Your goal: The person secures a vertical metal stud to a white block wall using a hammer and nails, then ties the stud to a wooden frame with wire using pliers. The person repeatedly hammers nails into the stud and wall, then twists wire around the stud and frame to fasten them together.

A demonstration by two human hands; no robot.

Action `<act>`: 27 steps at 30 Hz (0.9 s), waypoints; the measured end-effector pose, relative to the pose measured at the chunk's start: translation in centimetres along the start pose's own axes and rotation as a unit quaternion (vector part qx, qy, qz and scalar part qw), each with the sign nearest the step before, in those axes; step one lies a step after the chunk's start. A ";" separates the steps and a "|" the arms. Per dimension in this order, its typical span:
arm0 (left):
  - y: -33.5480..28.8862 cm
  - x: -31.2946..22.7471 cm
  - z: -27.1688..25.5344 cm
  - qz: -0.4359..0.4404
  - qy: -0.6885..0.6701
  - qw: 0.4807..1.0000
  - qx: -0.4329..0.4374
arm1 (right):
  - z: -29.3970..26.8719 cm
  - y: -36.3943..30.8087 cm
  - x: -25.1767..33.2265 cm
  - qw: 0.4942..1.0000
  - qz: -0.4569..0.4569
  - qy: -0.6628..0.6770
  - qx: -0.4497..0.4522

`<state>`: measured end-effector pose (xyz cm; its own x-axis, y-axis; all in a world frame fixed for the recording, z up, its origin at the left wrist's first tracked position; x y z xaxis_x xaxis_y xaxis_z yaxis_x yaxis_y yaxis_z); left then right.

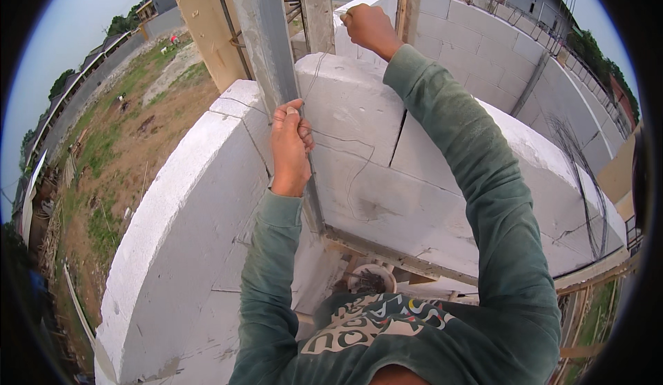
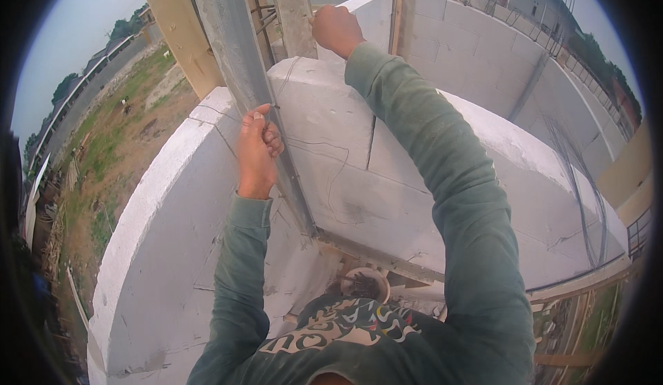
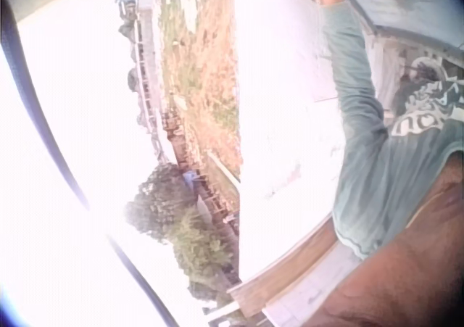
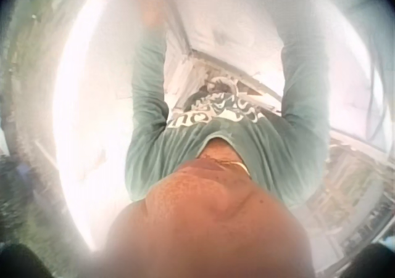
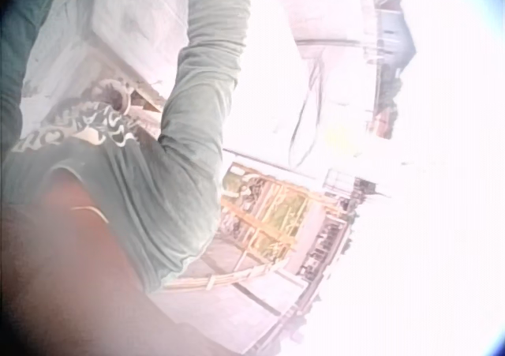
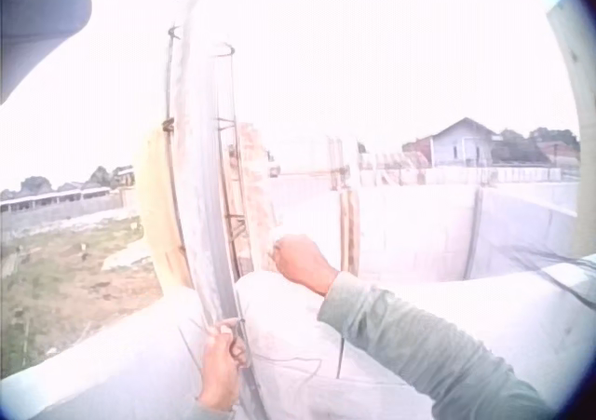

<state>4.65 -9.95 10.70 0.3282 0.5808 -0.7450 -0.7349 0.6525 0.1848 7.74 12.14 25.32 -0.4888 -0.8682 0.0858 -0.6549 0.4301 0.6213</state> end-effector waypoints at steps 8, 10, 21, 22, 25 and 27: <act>0.1 0.7 -0.4 -0.040 -0.030 0.999 0.002 | 14.0 8.8 -6.6 0.697 0.473 0.486 0.232; 0.4 0.9 -0.4 -0.049 -0.023 0.999 0.005 | 15.3 9.9 -7.6 0.686 0.456 0.517 0.233; 2.2 0.9 1.2 -0.077 -0.019 0.996 0.028 | 23.3 13.8 -11.2 0.863 0.187 0.129 0.451; 2.2 0.8 1.3 -0.079 -0.011 0.997 0.024 | 23.4 13.8 -10.5 0.878 0.107 0.011 0.466; 1.6 0.2 1.2 -0.080 -0.003 0.997 0.014 | 22.1 12.2 -10.1 0.836 0.369 0.259 0.313; 0.8 -0.2 1.0 -0.081 -0.006 0.997 0.009 | 20.9 11.1 -9.2 0.822 0.359 0.283 0.338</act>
<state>4.58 -9.09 11.65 0.4493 0.4731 -0.7578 -0.6611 0.7466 0.0742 -7.07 30.04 15.18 -0.6682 -0.2237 0.7096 -0.5792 0.7550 -0.3074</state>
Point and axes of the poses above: each hand's wrist, its own y-axis towards the middle knuckle, its own z-axis out of the palm, x = y × z, the point moved 4 cm from there along y, towards the middle knuckle, and after that the axes turned 13 degrees about -y, right-handed, at the moved point
